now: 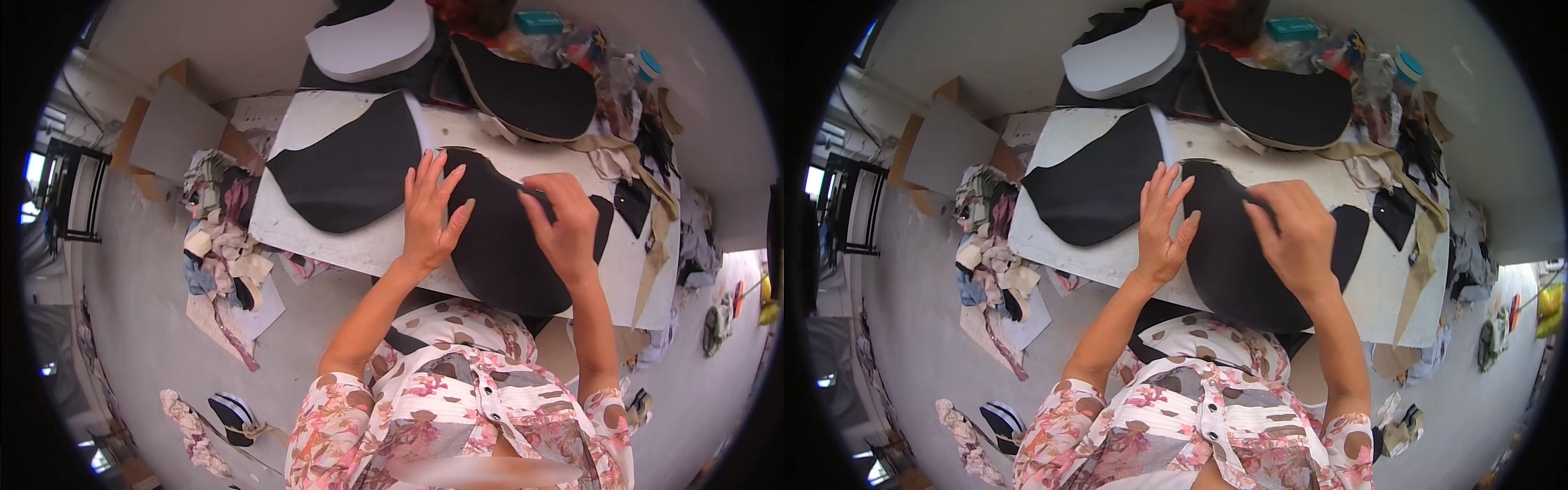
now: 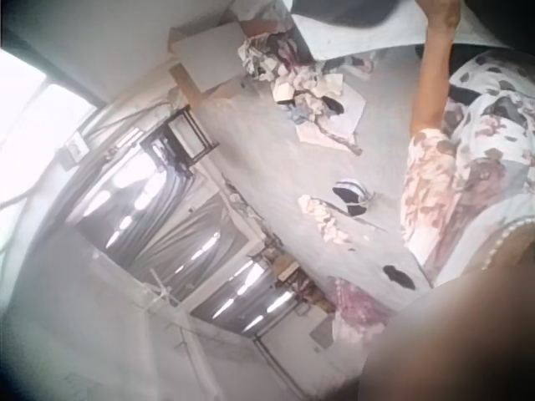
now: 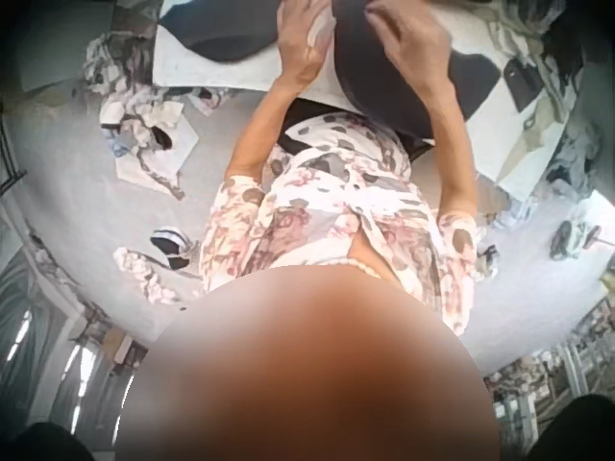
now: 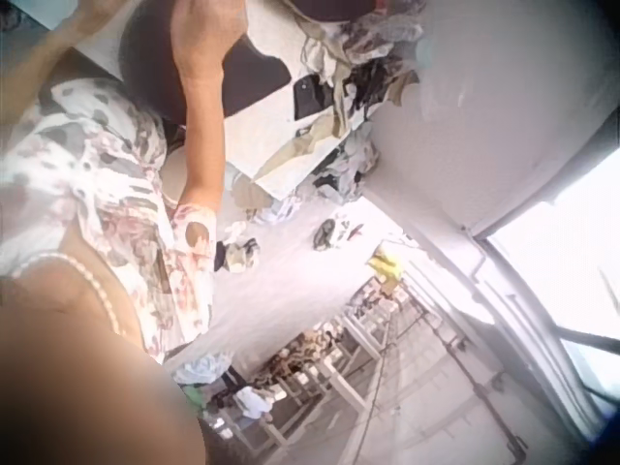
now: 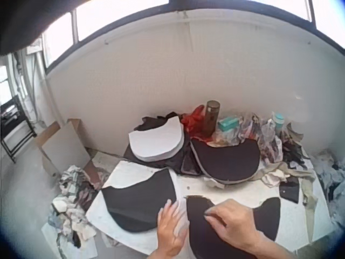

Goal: The person repeatedly picks up, folds, and places black fabric pieces on a cluttered work table. They handle the pieces one at a time, smoothing and repositioning them without using any tools.

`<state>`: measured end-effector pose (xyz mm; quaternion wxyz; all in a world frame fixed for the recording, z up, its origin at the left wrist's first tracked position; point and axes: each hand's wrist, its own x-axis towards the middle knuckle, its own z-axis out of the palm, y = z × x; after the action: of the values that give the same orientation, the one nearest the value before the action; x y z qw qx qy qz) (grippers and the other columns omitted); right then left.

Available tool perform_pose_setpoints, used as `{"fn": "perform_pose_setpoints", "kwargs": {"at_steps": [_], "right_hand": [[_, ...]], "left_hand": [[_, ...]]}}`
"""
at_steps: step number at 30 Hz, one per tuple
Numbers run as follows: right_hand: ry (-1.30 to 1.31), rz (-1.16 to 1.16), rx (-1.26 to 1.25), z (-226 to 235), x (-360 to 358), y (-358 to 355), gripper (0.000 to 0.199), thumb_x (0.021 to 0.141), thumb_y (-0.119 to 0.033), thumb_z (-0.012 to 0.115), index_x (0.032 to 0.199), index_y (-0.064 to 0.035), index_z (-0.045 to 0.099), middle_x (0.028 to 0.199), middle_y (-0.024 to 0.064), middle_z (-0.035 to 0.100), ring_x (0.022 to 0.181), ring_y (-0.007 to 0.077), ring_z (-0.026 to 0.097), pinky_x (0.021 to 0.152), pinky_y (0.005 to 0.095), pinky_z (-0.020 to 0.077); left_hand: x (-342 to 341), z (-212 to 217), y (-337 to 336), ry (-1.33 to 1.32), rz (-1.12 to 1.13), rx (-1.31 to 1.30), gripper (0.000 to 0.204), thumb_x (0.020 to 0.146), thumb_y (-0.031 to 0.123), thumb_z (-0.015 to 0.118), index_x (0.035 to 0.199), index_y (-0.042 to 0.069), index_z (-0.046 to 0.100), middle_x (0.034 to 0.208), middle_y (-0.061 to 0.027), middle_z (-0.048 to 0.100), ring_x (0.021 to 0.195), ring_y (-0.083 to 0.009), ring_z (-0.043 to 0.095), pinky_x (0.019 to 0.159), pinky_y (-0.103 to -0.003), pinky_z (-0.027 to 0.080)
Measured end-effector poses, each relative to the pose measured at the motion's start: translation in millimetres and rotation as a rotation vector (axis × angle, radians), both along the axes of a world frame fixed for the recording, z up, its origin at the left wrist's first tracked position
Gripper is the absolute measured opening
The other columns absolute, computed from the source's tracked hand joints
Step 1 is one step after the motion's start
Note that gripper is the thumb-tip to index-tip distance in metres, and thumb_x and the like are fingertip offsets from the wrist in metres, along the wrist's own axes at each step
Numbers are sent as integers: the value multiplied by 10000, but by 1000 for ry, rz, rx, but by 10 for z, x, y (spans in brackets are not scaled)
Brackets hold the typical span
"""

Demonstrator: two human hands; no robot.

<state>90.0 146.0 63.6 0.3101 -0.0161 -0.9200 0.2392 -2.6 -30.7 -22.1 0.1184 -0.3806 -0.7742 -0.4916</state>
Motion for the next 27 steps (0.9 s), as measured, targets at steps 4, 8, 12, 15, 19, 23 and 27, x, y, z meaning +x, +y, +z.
{"fn": "perform_pose_setpoints", "kwargs": {"at_steps": [4, 8, 12, 15, 19, 23, 27], "right_hand": [[-178, 387, -180, -156, -957, -788, 158, 770, -173, 733, 847, -60, 652, 778, 64, 645, 798, 260, 624, 683, 398, 489], [-214, 485, -77, -602, -1637, -1485, 322, 749, -293, 773, 907, -42, 650, 799, 82, 638, 844, 272, 623, 695, 392, 501], [-237, 471, 56, -958, -1910, -1821, 210, 741, -218, 759, 803, -50, 650, 825, 97, 636, 880, 301, 609, 706, 425, 503], [-310, 502, -16, -999, -1940, -1810, 85, 782, -135, 679, 783, -49, 673, 822, 122, 667, 848, 324, 632, 724, 435, 503], [-410, 518, -69, -933, -1953, -1717, 127, 819, -136, 627, 862, -30, 684, 836, 155, 680, 827, 351, 646, 737, 439, 501], [-388, 514, -70, -952, -1976, -1680, 139, 826, -156, 639, 868, -27, 668, 843, 154, 678, 834, 352, 644, 738, 437, 500], [-440, 501, -160, -836, -1911, -1709, 148, 825, -170, 660, 860, -26, 650, 840, 148, 666, 836, 342, 641, 735, 428, 496]], "left_hand": [[-161, -12, -583, -1, 361, 229, 237, 959, 140, 542, 1138, 31, 652, 1240, -135, 616, 1281, -323, 487, 1076, -440, 329], [-419, -151, -1243, -183, 695, 513, 285, 1014, 170, 475, 1130, -35, 636, 1194, -109, 647, 1172, -194, 551, 1027, -324, 383], [-563, -235, -1622, -261, 778, 602, 263, 998, 162, 504, 1109, -35, 640, 1150, -99, 663, 1098, -212, 596, 985, -322, 423], [-605, -300, -1759, -270, 811, 525, 273, 990, 189, 521, 1120, -17, 645, 1149, -103, 665, 1077, -210, 607, 971, -317, 429], [-807, -358, -1791, -290, 840, 380, 298, 986, 247, 524, 1142, 28, 654, 1170, -137, 652, 1149, -271, 577, 1003, -348, 408], [-981, -503, -1707, -88, 836, 62, 358, 980, 286, 512, 1238, 55, 604, 1263, -155, 594, 1303, -354, 442, 1098, -440, 290], [-1008, -604, -1690, -58, 866, -28, 387, 984, 275, 490, 1307, 71, 553, 1335, -147, 548, 1358, -352, 378, 1129, -495, 205]]}}
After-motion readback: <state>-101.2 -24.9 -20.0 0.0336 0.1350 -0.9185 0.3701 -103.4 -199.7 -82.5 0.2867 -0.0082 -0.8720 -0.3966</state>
